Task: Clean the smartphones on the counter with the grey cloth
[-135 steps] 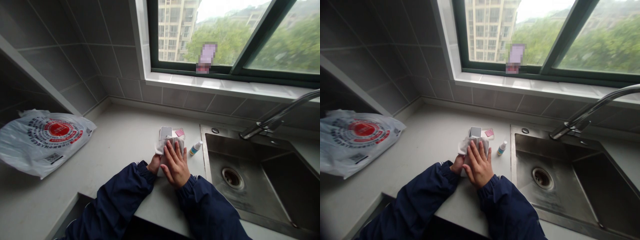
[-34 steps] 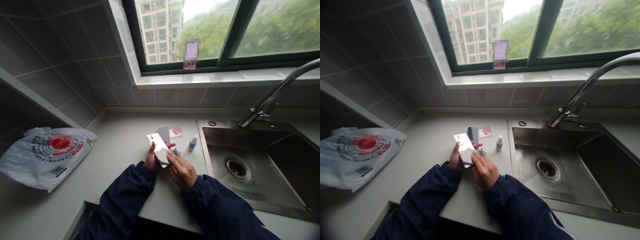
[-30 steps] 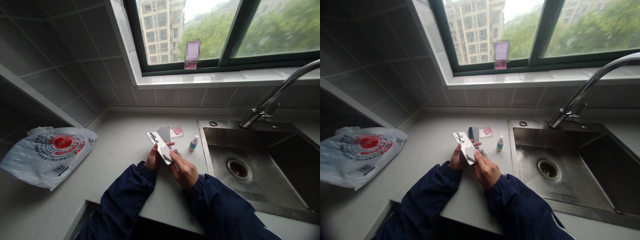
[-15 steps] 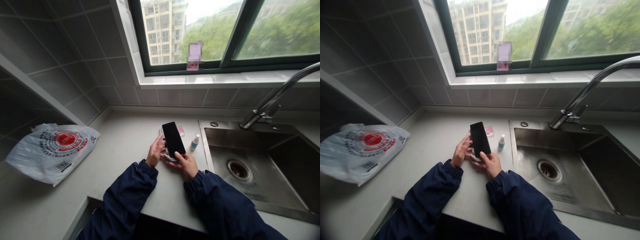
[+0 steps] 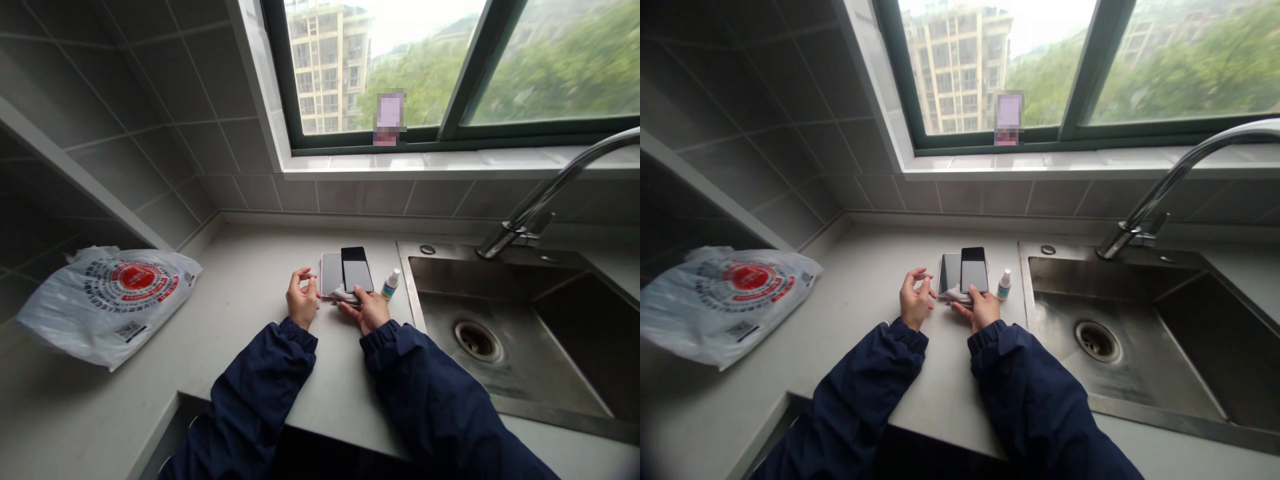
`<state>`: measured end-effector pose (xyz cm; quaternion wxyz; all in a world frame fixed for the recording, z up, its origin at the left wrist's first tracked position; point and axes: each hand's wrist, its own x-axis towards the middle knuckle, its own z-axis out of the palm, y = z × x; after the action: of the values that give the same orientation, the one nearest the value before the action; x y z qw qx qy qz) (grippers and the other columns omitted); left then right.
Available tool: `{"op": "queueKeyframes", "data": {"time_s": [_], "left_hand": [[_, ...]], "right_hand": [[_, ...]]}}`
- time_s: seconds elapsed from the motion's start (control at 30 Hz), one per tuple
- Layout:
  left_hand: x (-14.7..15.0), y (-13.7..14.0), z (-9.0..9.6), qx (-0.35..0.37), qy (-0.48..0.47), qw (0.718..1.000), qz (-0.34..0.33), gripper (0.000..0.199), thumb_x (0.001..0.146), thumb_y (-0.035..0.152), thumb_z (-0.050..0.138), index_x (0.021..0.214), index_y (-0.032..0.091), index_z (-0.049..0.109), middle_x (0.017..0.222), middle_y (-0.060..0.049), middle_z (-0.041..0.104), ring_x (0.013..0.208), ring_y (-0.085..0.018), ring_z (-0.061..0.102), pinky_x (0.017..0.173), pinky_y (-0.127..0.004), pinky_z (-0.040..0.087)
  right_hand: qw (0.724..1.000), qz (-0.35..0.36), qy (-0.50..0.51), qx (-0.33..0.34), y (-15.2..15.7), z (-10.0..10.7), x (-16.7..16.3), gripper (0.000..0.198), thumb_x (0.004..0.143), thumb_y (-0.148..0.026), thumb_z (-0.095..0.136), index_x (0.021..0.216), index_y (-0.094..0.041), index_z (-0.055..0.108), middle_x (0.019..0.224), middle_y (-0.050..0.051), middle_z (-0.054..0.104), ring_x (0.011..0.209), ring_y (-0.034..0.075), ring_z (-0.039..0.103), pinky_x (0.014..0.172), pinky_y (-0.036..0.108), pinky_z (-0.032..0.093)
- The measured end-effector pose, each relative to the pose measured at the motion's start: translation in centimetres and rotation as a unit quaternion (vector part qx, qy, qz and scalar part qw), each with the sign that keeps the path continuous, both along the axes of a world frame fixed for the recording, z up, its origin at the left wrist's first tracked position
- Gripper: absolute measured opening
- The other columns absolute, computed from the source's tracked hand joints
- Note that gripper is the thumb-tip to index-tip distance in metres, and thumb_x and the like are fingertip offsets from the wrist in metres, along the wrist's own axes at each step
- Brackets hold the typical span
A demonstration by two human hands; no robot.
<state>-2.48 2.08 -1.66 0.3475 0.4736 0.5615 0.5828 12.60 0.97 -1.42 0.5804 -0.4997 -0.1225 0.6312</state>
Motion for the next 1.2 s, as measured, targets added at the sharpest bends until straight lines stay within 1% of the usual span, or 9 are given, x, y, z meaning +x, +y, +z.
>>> {"op": "queueKeyframes", "data": {"time_s": [0.13,0.27,0.37,0.5,0.6,0.77,0.87,1.0,1.2], "left_hand": [[-0.1,0.3,-0.5,-0.040,0.015,0.999,-0.010,0.035,0.088,0.036,0.059,0.119,0.021,0.053,0.122,-0.011,0.061,0.052,-0.009,0.063,0.037,-0.024,0.051],[-0.2,0.6,-0.7,-0.074,0.029,0.996,-0.027,0.035,0.087,0.036,0.061,0.117,0.020,0.054,0.121,-0.014,0.063,0.047,-0.010,0.064,0.036,-0.024,0.050],[-0.3,0.7,-0.7,-0.096,0.041,0.993,-0.046,0.035,0.087,0.037,0.062,0.117,0.020,0.054,0.109,-0.011,0.068,0.045,-0.012,0.064,0.036,-0.023,0.049],[-0.6,0.8,-0.7,-0.113,0.068,0.989,-0.073,0.034,0.085,0.041,0.065,0.112,0.021,0.057,0.085,-0.003,0.071,0.035,-0.010,0.056,0.032,-0.020,0.041],[-0.7,1.4,-0.7,-0.130,0.079,0.984,-0.089,0.040,0.084,0.046,0.068,0.112,0.021,0.055,0.068,0.002,0.067,0.032,-0.010,0.054,0.031,-0.019,0.035],[-0.8,3.5,-0.1,-0.181,0.083,0.972,-0.126,0.047,0.079,0.052,0.074,0.105,0.019,0.053,0.053,0.006,0.059,0.028,-0.012,0.048,0.028,-0.020,0.028],[-1.0,4.3,0.1,-0.205,0.081,0.965,-0.144,0.047,0.077,0.052,0.077,0.099,0.019,0.052,0.047,0.006,0.056,0.027,-0.012,0.047,0.028,-0.020,0.026],[-1.3,4.3,0.0,-0.214,0.075,0.959,-0.173,0.042,0.076,0.052,0.077,0.086,0.020,0.052,0.042,0.006,0.053,0.027,-0.011,0.045,0.027,-0.019,0.024],[-1.5,3.8,0.1,-0.203,0.044,0.957,-0.201,0.043,0.076,0.056,0.073,0.080,0.022,0.047,0.041,0.007,0.050,0.028,-0.013,0.047,0.028,-0.019,0.025]], "right_hand": [[1.000,0.002,0.002,-0.018,0.0,0.5,0.1,0.013,0.095,-0.015,0.060,0.083,-0.015,0.056,0.066,0.004,0.071,0.061,0.018,0.072,0.053,0.030,0.066],[1.000,0.002,0.007,-0.026,-0.1,0.7,0.2,0.015,0.097,-0.014,0.056,0.083,-0.016,0.055,0.065,0.003,0.071,0.061,0.017,0.073,0.053,0.029,0.065],[0.999,0.011,0.010,-0.036,-0.2,0.8,0.3,0.013,0.098,-0.018,0.058,0.085,-0.016,0.057,0.064,0.003,0.072,0.057,0.016,0.072,0.051,0.027,0.064],[0.998,0.030,0.017,-0.053,-0.4,0.9,0.5,0.012,0.099,-0.024,0.059,0.092,-0.014,0.059,0.064,0.004,0.072,0.051,0.015,0.069,0.046,0.022,0.061],[0.997,0.044,0.024,-0.062,-0.5,1.0,0.8,0.015,0.101,-0.026,0.054,0.097,-0.013,0.059,0.068,0.005,0.074,0.051,0.014,0.070,0.046,0.022,0.060],[0.994,0.081,0.025,-0.070,-0.6,1.2,1.1,0.019,0.103,-0.029,0.049,0.102,-0.012,0.059,0.074,0.006,0.074,0.054,0.015,0.070,0.044,0.024,0.060],[0.990,0.115,0.015,-0.081,-0.5,1.1,1.4,0.019,0.102,-0.028,0.052,0.103,-0.011,0.061,0.068,0.004,0.071,0.048,0.014,0.066,0.039,0.022,0.057],[0.981,0.160,-0.001,-0.106,-0.2,1.0,1.6,0.026,0.102,-0.032,0.050,0.101,-0.009,0.063,0.058,0.002,0.065,0.039,0.013,0.059,0.033,0.021,0.051],[0.974,0.206,-0.023,-0.096,0.0,0.5,1.6,0.033,0.099,-0.039,0.049,0.097,-0.011,0.066,0.060,0.003,0.064,0.039,0.013,0.057,0.031,0.023,0.049]]}}
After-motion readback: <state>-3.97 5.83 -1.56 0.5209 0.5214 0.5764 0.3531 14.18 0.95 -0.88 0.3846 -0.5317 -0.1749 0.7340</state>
